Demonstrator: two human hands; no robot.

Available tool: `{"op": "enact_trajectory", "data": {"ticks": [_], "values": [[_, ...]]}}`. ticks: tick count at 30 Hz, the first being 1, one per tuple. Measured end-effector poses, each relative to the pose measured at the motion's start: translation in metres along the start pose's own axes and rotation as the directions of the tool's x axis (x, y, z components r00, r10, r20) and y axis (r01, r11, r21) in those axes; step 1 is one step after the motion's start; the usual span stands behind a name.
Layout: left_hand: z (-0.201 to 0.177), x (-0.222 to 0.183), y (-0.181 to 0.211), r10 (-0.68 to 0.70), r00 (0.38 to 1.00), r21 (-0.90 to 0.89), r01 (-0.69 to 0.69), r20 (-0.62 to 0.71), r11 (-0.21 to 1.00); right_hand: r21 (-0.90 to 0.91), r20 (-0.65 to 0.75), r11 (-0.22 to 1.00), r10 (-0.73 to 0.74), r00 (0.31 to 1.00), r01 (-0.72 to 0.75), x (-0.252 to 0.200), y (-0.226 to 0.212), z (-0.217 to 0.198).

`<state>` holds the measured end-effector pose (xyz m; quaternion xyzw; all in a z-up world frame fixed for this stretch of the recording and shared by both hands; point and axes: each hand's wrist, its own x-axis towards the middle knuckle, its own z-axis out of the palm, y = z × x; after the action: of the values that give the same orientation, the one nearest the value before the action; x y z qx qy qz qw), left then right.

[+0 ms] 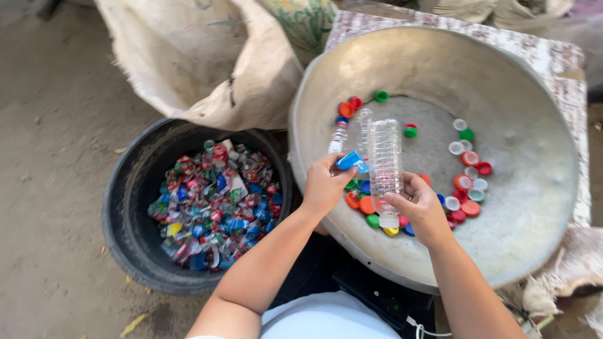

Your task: Sorting plastic bottle caps and bottles from a basin into a bin while using scissors to remove labels

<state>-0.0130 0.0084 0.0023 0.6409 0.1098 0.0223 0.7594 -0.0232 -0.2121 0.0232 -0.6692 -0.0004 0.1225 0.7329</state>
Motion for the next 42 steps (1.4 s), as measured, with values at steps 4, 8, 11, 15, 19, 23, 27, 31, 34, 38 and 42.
{"op": "enact_trajectory", "data": {"ticks": [4, 8, 11, 15, 19, 23, 27, 31, 34, 38, 42], "values": [[-0.065, -0.035, 0.028, 0.052, 0.996, 0.058, -0.047, -0.078, 0.997, -0.092, 0.154, 0.996, -0.005, 0.988, 0.019, 0.003, -0.022, 0.057], [-0.142, -0.079, 0.051, 0.129, 0.934, 0.359, -0.001, -0.332, 0.933, -0.346, 0.3, 0.937, 0.059, 0.952, 0.051, -0.006, -0.03, 0.14], [-0.203, -0.096, 0.047, 0.159, 0.862, 0.471, 0.101, -0.481, 0.876, -0.506, 0.378, 0.857, 0.119, 0.918, 0.097, -0.003, -0.021, 0.203], [-0.277, -0.095, 0.009, 0.177, 0.788, 0.608, 0.288, -0.589, 0.74, -0.77, 0.402, 0.626, 0.325, 0.856, 0.124, 0.019, 0.03, 0.259], [-0.337, -0.075, -0.065, 0.167, 0.728, 0.627, 0.424, -0.666, 0.653, -0.821, 0.401, 0.562, 0.441, 0.803, 0.101, 0.048, 0.084, 0.282], [-0.368, -0.062, -0.121, 0.042, 0.65, 0.487, 0.523, -0.759, 0.699, -0.832, 0.34, 0.554, 0.469, 0.815, 0.029, 0.064, 0.118, 0.29], [-0.354, -0.075, -0.087, -0.074, 0.762, 0.392, 0.41, -0.643, 0.823, -0.82, 0.342, 0.573, 0.476, 0.81, 0.009, 0.057, 0.119, 0.299], [-0.343, -0.093, -0.047, -0.098, 0.839, 0.26, 0.274, -0.536, 0.926, -0.787, 0.357, 0.616, 0.506, 0.785, -0.039, 0.062, 0.121, 0.296], [-0.352, -0.088, -0.066, -0.075, 0.823, 0.293, 0.283, -0.563, 0.913, -0.75, 0.355, 0.655, 0.511, 0.783, -0.088, 0.064, 0.124, 0.291], [-0.327, -0.093, -0.073, -0.381, 0.821, -0.185, 0.333, -0.426, 0.925, -0.603, 0.352, 0.752, 0.551, 0.756, -0.267, 0.054, 0.11, 0.291], [-0.295, -0.093, -0.063, -0.52, 0.844, -0.698, 0.294, -0.131, 0.653, -0.501, 0.388, 0.798, 0.554, 0.737, -0.336, 0.048, 0.095, 0.291]]}}
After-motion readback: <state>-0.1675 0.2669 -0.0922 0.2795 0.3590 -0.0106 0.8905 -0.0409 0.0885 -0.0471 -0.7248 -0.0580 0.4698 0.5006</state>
